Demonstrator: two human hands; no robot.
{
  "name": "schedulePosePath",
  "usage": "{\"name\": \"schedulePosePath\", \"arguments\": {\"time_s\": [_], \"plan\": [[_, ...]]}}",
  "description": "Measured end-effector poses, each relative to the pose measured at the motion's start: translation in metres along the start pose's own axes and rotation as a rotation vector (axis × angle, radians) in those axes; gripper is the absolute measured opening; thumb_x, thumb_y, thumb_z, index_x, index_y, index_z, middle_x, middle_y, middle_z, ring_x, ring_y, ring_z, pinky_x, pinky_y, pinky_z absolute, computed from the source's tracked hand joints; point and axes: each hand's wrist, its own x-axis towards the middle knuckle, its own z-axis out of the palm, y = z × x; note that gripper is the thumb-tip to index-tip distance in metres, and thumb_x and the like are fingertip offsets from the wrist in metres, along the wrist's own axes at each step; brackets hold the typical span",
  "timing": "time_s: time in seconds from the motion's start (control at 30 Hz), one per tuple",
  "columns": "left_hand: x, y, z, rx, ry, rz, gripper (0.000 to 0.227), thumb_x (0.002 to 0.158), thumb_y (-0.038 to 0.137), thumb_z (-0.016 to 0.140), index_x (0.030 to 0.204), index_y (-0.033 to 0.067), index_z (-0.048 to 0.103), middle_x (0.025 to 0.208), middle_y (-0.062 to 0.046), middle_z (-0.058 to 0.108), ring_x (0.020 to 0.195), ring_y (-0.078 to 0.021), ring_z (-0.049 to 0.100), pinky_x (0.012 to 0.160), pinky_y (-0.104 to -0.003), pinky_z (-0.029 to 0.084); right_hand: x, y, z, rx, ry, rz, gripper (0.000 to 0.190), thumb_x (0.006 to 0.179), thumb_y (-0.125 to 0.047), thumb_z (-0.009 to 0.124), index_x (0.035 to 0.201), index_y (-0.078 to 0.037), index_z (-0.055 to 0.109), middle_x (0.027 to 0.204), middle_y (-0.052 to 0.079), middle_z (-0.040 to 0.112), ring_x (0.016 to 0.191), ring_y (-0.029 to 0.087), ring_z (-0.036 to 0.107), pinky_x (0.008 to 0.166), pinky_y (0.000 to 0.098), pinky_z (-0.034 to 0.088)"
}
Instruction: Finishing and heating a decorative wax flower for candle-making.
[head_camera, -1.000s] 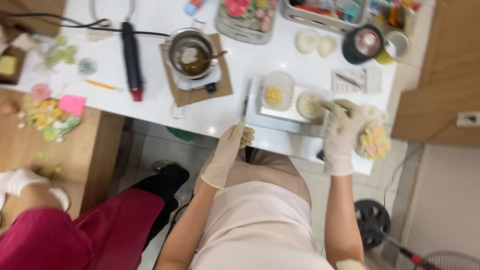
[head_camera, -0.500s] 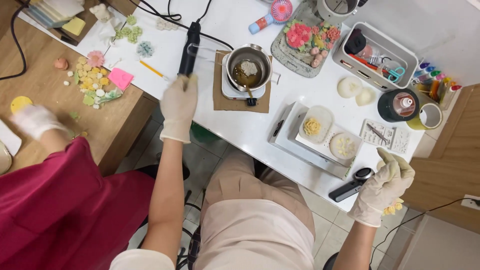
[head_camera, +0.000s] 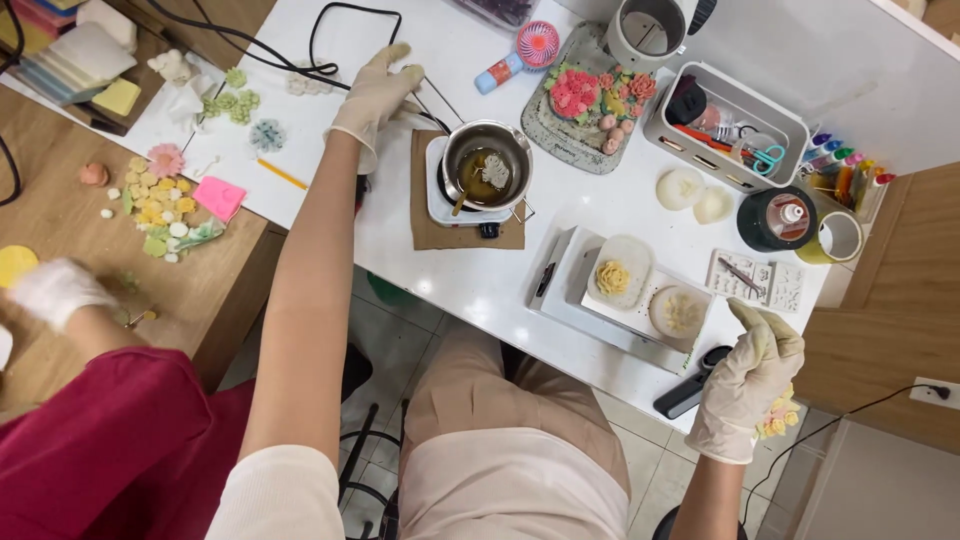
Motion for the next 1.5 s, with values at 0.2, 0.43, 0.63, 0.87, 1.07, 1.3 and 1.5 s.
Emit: {"name": "schedulePosePath", "arguments": {"time_s": [0.2, 0.43, 0.63, 0.87, 1.07, 1.3, 1.5], "plan": [[0.001, -0.047, 0.007, -0.423, -0.098, -0.16, 0.036, 0.101, 0.013, 0.056, 0.135, 0.0068, 0.065, 0.103, -0.008, 0.081, 0.07, -0.0109, 0.074, 0.059, -0.023, 0.058, -0.01, 0.012, -0.002, -0.016, -0.028, 0.034, 0.049, 0.121, -0.039, 0.042, 0.129, -0.003, 0.073, 0.123, 0.01, 0.05, 0.114, 0.018, 0.048, 0.102, 0.031, 0.04], [-0.123, -0.051, -0.01, -0.873, -0.024, -0.258, 0.034, 0.102, 0.004, 0.049, 0.135, -0.0029, 0.055, 0.106, -0.017, 0.072, 0.088, -0.021, 0.076, 0.082, -0.03, 0.066, -0.012, 0.014, 0.002, 0.035, -0.048, 0.048, 0.045, 0.122, -0.034, 0.044, 0.127, 0.0, 0.072, 0.122, 0.008, 0.05, 0.11, 0.017, 0.044, 0.102, 0.0304, 0.039], [-0.222, -0.018, 0.01, -1.075, 0.043, -0.342, 0.035, 0.1, 0.002, 0.047, 0.134, -0.0059, 0.05, 0.123, -0.019, 0.064, 0.111, -0.0263, 0.07, 0.099, -0.033, 0.056, -0.012, 0.012, 0.002, 0.177, -0.081, 0.059, 0.042, 0.119, -0.031, 0.044, 0.13, 0.002, 0.067, 0.128, 0.007, 0.052, 0.109, 0.013, 0.048, 0.097, 0.0261, 0.04], [-0.243, -0.068, 0.086, -1.312, 0.077, -0.31, 0.028, 0.094, -0.008, 0.047, 0.122, -0.0045, 0.051, 0.125, -0.021, 0.06, 0.118, -0.0323, 0.066, 0.11, -0.037, 0.054, -0.014, 0.004, -0.004, 0.117, -0.099, 0.012, 0.04, 0.119, -0.031, 0.045, 0.127, -0.002, 0.071, 0.127, 0.01, 0.054, 0.117, 0.019, 0.052, 0.102, 0.0304, 0.041], [-0.257, -0.043, 0.08, -1.19, 0.212, -0.453, 0.035, 0.094, 0.017, 0.06, 0.124, 0.0033, 0.05, 0.126, -0.014, 0.059, 0.119, -0.0313, 0.063, 0.105, -0.043, 0.051, -0.02, 0.017, -0.01, 0.114, -0.098, -0.016, 0.042, 0.119, -0.033, 0.045, 0.129, -0.003, 0.072, 0.128, 0.011, 0.054, 0.121, 0.022, 0.05, 0.106, 0.0317, 0.04], [-0.198, -0.072, 0.023, -0.42, 0.59, -0.336, 0.053, 0.101, 0.042, 0.058, 0.137, 0.0024, 0.053, 0.135, -0.015, 0.06, 0.128, -0.0252, 0.058, 0.11, -0.042, 0.046, -0.019, 0.017, -0.024, 0.179, -0.055, 0.143, 0.043, 0.117, -0.037, 0.047, 0.128, -0.002, 0.071, 0.12, 0.006, 0.05, 0.097, 0.016, 0.046, 0.087, 0.0283, 0.039], [-0.121, -0.078, 0.016, 0.339, 0.515, -0.042, 0.087, 0.084, 0.039, 0.083, 0.143, -0.0073, 0.039, 0.137, -0.028, 0.048, 0.123, -0.0438, 0.051, 0.1, -0.05, 0.044, -0.019, 0.016, -0.032, 0.057, -0.005, -0.044, 0.042, 0.124, -0.035, 0.047, 0.127, -0.001, 0.073, 0.119, 0.007, 0.051, 0.107, 0.016, 0.051, 0.098, 0.0297, 0.043]]}}
